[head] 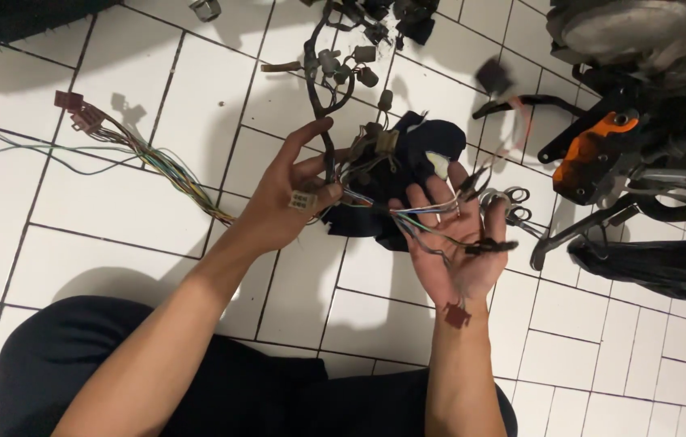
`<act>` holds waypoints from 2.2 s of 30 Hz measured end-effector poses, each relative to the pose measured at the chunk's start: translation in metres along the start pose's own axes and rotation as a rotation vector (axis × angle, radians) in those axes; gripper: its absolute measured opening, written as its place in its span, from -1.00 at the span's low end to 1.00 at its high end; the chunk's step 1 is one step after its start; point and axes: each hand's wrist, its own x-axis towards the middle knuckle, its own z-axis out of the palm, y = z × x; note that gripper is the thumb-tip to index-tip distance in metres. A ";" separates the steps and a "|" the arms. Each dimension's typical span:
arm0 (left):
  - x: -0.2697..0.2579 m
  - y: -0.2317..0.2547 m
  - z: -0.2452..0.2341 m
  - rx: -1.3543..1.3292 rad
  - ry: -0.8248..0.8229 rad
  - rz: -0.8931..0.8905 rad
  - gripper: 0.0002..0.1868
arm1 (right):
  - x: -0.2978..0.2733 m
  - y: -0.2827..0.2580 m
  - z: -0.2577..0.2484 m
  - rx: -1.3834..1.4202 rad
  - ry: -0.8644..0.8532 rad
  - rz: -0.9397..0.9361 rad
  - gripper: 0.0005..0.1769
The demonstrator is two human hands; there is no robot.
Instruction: Repairing and organizing a motorcycle electrical wire harness using scissors and a cleaning cloth.
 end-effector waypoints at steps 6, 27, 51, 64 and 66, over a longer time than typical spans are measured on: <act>-0.001 0.000 0.002 -0.025 -0.018 0.001 -0.22 | -0.003 -0.008 -0.048 -0.164 -0.014 -0.134 -0.54; -0.001 -0.008 0.012 0.071 0.045 0.110 -0.23 | 0.015 0.034 0.001 -0.382 0.161 -0.031 -0.64; -0.006 -0.017 0.028 0.174 -0.052 0.010 -0.16 | 0.022 0.019 -0.032 0.085 0.210 -0.131 -0.76; -0.002 -0.003 0.019 0.258 0.051 -0.043 -0.20 | 0.030 0.028 -0.006 0.109 0.122 -0.137 -0.84; -0.002 -0.002 0.015 0.260 0.091 -0.043 -0.20 | 0.032 0.029 -0.002 0.026 0.106 -0.149 -0.83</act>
